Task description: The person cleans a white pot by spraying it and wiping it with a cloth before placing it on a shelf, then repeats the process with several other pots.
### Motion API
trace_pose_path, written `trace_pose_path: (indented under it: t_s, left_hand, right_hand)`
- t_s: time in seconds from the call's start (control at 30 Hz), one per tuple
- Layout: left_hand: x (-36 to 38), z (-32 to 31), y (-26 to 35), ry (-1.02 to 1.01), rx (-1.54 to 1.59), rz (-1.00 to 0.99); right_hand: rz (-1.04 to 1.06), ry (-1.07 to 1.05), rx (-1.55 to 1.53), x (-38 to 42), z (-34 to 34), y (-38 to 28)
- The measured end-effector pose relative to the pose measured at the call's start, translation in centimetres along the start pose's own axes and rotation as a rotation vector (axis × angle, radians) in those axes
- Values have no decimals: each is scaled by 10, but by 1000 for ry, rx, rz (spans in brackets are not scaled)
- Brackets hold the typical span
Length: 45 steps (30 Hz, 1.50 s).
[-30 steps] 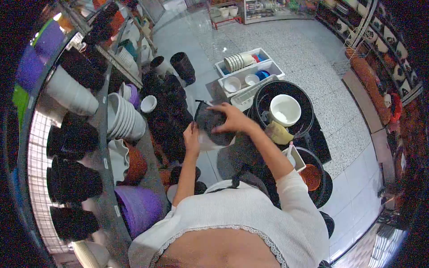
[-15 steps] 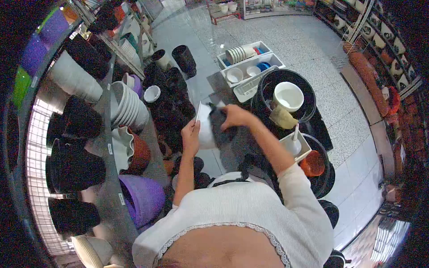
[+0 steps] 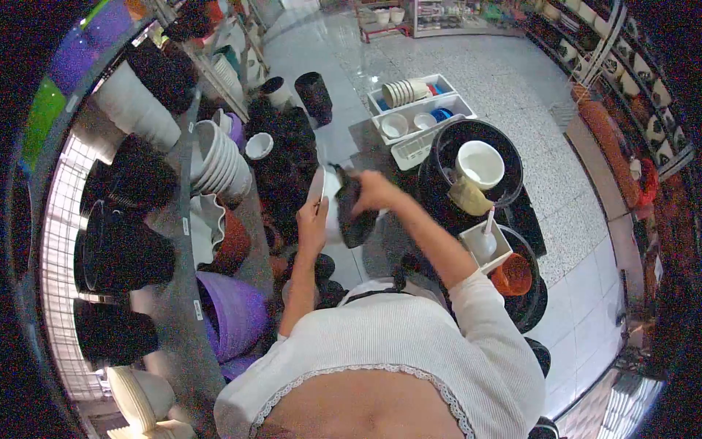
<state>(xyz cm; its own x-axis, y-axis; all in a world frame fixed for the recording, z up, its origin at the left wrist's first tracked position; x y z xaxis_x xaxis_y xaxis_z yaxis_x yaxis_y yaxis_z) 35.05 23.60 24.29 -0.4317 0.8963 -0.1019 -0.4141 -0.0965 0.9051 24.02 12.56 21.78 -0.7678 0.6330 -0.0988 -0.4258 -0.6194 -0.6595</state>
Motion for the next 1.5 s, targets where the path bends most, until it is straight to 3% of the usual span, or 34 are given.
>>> trace_pose_path:
  t_s: [0.1,0.13,0.17,0.2,0.23,0.27,0.33,0.4,0.47,0.5,0.53,0.6,0.73,0.87,1.0,1.07,1.13,1.17,1.27,1.33,1.4,1.5]
  left_hand:
    - [15,3,5,-22,-38,-60]
    - [15,5,12,-13,-30,-107]
    - [14,7,9,-40,-70,-22]
    - [8,10,4,5,-52,-10]
    - [4,9,-11,47,-31,9]
    - [1,6,-29,87,-10,29]
    - [1,12,-38,167,-21,16]
    - [15,25,-16,200,-81,12]
    - [23,27,-6,98,-85,58]
    - [30,29,3,76,-79,43]
    - [34,29,9,52,-72,25]
    - [41,24,11,35,-73,-13]
    - [27,17,-2,95,-127,1]
    - [16,8,-29,211,-6,22]
    - [23,22,11,131,-111,-24]
    - [27,23,23,33,-140,-20]
    - [36,17,22,-76,-70,37]
    - [42,22,39,-3,-44,-89]
    - [33,14,0,35,-112,-26]
    - [28,14,-29,119,-124,65]
    - [31,16,-38,283,-51,81]
    - [41,20,-29,269,-56,136]
  right_hand:
    - [-147,-216,-295,-3,5,25]
    - [-67,-228,-288,-3,1,13]
    - [14,-240,-278,-1,-4,2]
    - [109,-167,-63,5,-5,-27]
    - [57,-144,194,17,-12,-56]
    - [-44,-157,271,26,-31,-69]
    - [-35,23,401,38,-32,-103]
    - [113,111,222,33,-33,-91]
    - [30,-70,32,16,-30,-63]
    - [165,-101,-70,5,-29,-44]
    - [9,-268,-350,-3,-36,-12]
    - [-239,-453,-466,9,-24,6]
    - [125,-103,-124,17,-18,-30]
    - [32,192,424,52,-30,-102]
    - [25,70,105,35,-7,-76]
    - [29,-119,-259,11,-23,-14]
    - [-14,-363,-238,4,-20,6]
    - [-108,-273,-189,12,-11,17]
    - [-14,-212,-187,27,-36,3]
    - [1,-26,18,49,-27,-67]
    - [18,81,338,63,-54,-88]
    - [-27,10,194,62,-43,-100]
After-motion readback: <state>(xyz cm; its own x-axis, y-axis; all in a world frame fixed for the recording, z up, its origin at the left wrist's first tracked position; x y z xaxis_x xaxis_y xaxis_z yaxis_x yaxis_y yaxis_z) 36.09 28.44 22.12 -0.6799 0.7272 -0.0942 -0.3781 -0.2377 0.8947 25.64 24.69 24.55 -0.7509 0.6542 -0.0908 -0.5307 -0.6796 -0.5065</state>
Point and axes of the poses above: each hand's wrist, its own x-axis away from the middle knuckle, its own z-axis out of the back of the hand, y = z × x, the point moved 10 cm from there along -x, towards the middle knuckle, and after that the axes turned 3 degrees about z, right-handed, at the moved point
